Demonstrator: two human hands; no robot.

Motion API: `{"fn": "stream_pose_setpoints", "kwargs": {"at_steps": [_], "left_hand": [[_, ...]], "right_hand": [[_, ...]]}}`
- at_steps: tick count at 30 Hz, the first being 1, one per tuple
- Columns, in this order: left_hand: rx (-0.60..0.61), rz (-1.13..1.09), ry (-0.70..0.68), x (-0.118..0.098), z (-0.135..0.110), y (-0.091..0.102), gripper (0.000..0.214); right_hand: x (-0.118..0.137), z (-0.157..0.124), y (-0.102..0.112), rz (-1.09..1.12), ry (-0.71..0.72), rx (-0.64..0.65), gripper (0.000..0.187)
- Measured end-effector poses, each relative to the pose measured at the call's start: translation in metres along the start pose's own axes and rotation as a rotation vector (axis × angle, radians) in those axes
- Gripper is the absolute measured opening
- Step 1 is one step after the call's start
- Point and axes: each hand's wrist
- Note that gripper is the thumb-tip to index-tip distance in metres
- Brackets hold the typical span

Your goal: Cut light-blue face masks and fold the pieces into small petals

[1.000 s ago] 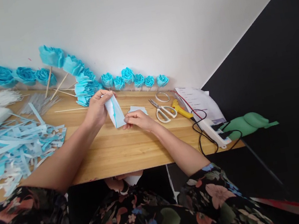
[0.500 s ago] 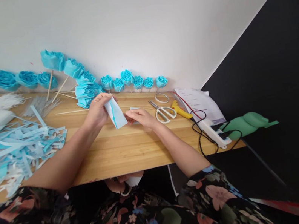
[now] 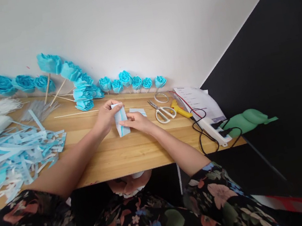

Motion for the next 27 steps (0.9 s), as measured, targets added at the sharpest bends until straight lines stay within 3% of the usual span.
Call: {"fn": "stream_pose_setpoints", "kwargs": {"at_steps": [9, 16, 19, 27], "left_hand": [[-0.003, -0.091, 0.046, 0.003, 0.007, 0.008, 0.027], [0.223, -0.214, 0.233, 0.012, 0.008, 0.006, 0.050], [0.284, -0.191, 0.278, 0.015, 0.007, 0.006, 0.044], [0.152, -0.059, 0.171, 0.007, 0.004, 0.007, 0.028]], "right_hand": [[-0.001, 0.001, 0.001, -0.129, 0.016, -0.017, 0.039], [0.000, 0.002, 0.006, -0.165, 0.096, -0.122, 0.040], [-0.001, 0.003, 0.010, -0.106, 0.089, -0.167, 0.036], [-0.001, 0.004, 0.011, -0.193, 0.142, -0.212, 0.036]]}}
Point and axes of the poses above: each hand's wrist, its own z-axis towards the middle knuckle, its own y-axis out of the back of the hand, x = y × z, and after that the axes turned 5 degrees about z, right-handed
